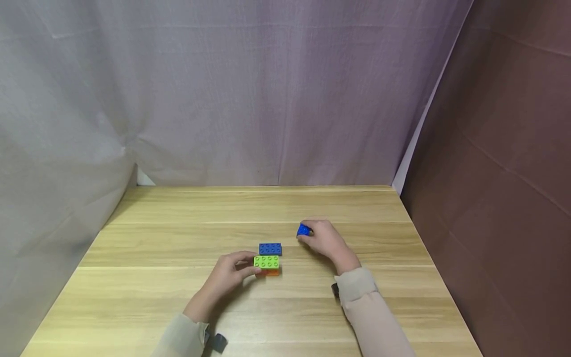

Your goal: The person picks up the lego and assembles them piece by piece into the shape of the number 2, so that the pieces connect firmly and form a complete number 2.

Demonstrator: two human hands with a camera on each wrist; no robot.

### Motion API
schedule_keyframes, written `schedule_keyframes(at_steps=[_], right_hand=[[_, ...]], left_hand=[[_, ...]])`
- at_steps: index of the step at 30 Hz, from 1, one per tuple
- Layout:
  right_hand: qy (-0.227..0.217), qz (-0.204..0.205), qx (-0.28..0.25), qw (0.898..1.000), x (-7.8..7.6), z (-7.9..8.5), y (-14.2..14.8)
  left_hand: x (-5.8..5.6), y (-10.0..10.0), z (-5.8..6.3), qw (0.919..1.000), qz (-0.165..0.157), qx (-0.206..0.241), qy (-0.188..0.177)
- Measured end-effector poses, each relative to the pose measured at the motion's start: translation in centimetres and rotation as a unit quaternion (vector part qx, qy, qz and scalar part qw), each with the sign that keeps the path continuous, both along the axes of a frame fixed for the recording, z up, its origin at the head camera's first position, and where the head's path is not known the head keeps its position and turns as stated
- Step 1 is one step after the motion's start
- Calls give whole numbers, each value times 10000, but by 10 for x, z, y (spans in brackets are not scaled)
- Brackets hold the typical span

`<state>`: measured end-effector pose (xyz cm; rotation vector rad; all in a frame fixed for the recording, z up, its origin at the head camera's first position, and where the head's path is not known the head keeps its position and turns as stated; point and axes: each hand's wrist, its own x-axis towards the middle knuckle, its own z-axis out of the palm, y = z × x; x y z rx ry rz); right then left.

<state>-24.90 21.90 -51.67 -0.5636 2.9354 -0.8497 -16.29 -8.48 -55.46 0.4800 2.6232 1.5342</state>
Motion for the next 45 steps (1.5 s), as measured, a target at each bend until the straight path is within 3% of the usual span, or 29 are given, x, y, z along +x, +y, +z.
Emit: schedule_keyframes(at_steps=[6,14,21,31,45], right_hand=[[-202,30,-48,9998,10,4,-7],[212,476,-103,9986,21,10,-14],[255,631,-120,9976,31,16,-20],[526,1057,-123,9929,38,26,-28],[554,1448,-183,9877,45,40,-33]], left_hand=[[0,0,-1,10000,13,-43,3],[1,0,1,10000,43,-59,-32],[1,0,1,10000,41,-41,-55],[0,0,-1,10000,25,27,-31],[0,0,2,10000,12,11,-44]])
